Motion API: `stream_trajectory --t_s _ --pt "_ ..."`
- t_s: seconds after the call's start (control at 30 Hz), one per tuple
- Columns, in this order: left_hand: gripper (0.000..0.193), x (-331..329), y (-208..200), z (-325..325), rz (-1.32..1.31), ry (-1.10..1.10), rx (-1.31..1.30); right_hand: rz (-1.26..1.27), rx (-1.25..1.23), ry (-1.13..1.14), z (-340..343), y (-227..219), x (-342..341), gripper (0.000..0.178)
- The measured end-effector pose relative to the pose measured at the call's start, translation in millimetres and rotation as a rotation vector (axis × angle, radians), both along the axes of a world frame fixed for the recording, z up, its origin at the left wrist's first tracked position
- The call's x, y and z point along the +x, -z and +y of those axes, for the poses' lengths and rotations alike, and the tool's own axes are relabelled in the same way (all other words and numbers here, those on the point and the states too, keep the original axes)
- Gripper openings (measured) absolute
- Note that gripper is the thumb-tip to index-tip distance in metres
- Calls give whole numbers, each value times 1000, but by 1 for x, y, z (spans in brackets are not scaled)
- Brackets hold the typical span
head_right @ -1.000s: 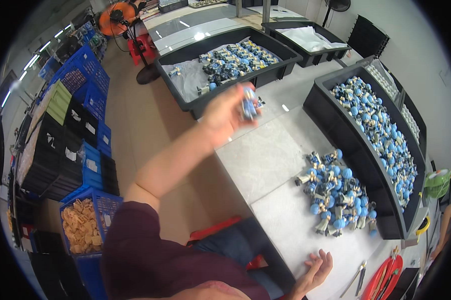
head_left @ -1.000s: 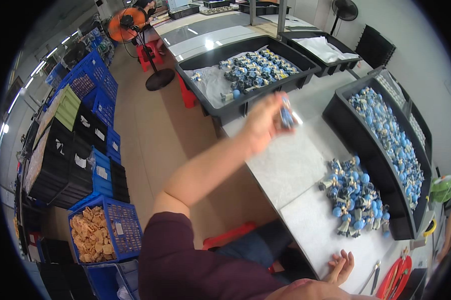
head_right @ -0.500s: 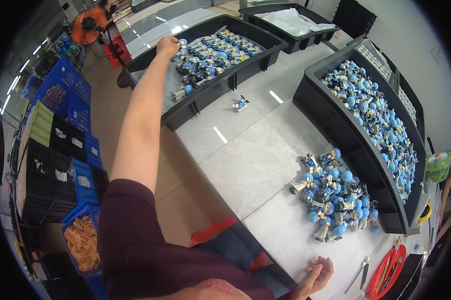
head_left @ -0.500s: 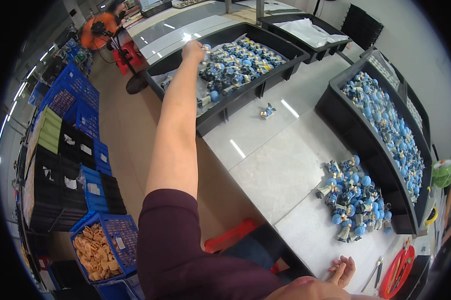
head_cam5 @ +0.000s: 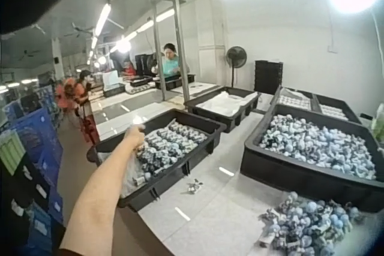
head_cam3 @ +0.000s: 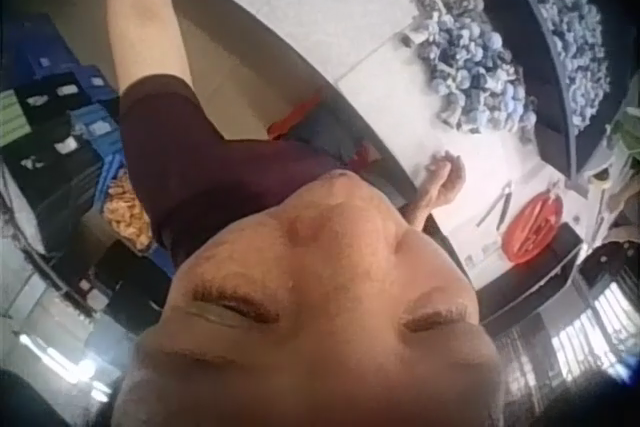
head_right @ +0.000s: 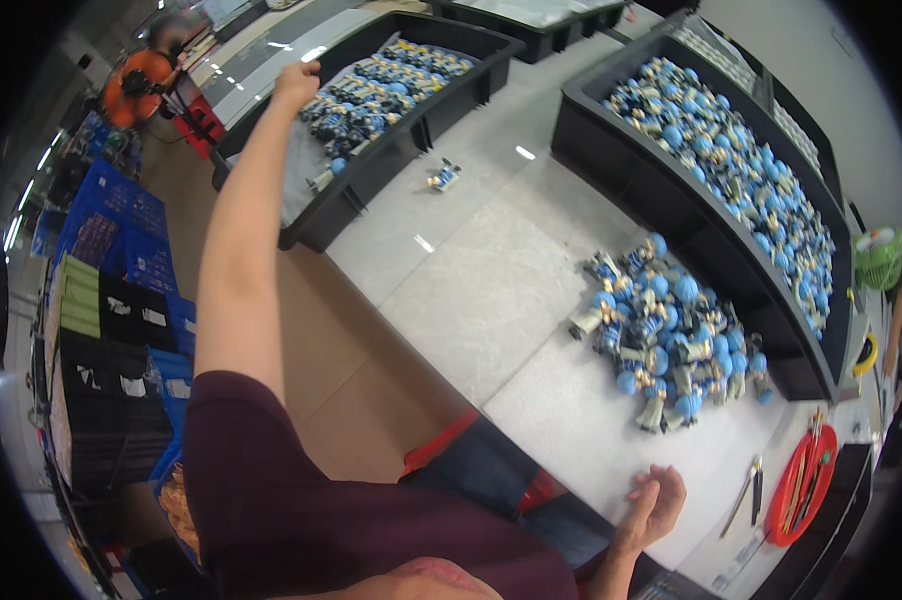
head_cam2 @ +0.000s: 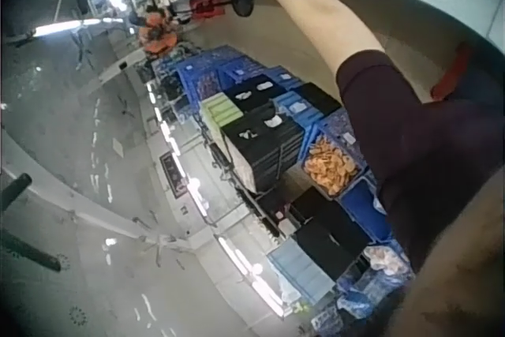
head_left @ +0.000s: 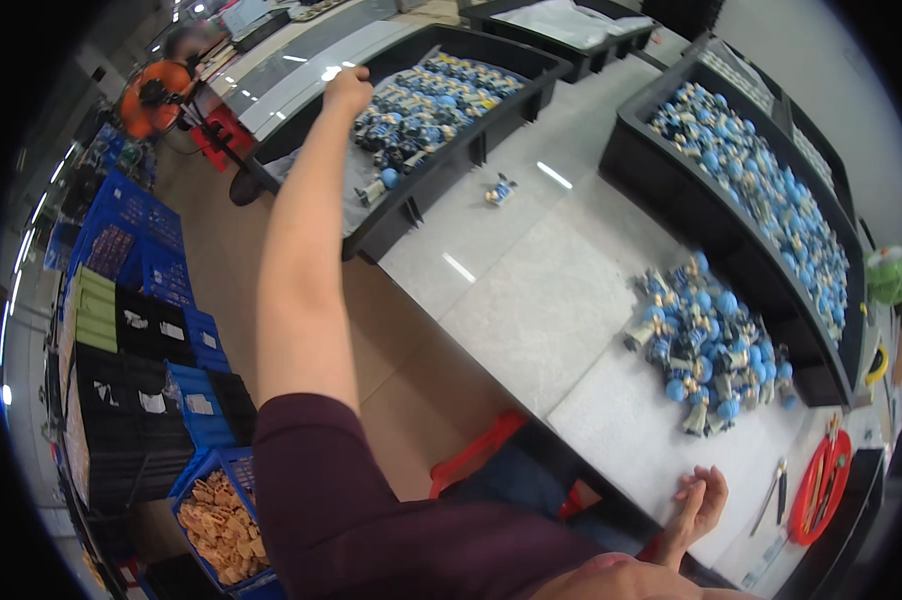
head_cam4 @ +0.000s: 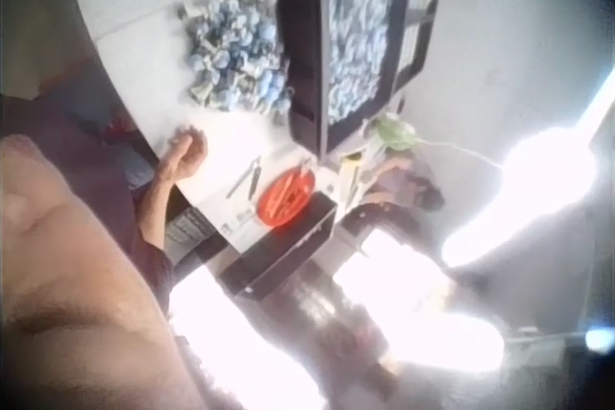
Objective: The person assembles toy figures by hand on a workbench, joining plastic components from a bin and a tray to form the figures.
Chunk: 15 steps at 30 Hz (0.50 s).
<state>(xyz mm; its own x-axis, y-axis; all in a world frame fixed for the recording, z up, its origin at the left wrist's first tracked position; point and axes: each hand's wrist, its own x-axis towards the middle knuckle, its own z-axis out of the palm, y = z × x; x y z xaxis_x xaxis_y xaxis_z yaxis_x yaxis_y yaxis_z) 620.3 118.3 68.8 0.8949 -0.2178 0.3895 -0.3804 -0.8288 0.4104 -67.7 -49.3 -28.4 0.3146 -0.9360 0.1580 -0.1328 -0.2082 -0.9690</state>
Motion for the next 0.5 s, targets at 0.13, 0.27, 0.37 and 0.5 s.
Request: stream_trajectory --t_s 0.13,0.27,0.37,0.5 --pt "25 -89 -30 -37 -102 476 -358 -27 -35 -30 -4 0 2 27" --pt "23 -236 -34 -81 153 823 -333 -117 2 -1 -2 -5 -2 26" --pt "23 -303 -12 -84 145 1023 -220 -216 -5 -69 -1 -9 -5 24" --pt "25 -365 36 -106 283 1110 -148 -364 77 -197 -7 -16 -23 27"
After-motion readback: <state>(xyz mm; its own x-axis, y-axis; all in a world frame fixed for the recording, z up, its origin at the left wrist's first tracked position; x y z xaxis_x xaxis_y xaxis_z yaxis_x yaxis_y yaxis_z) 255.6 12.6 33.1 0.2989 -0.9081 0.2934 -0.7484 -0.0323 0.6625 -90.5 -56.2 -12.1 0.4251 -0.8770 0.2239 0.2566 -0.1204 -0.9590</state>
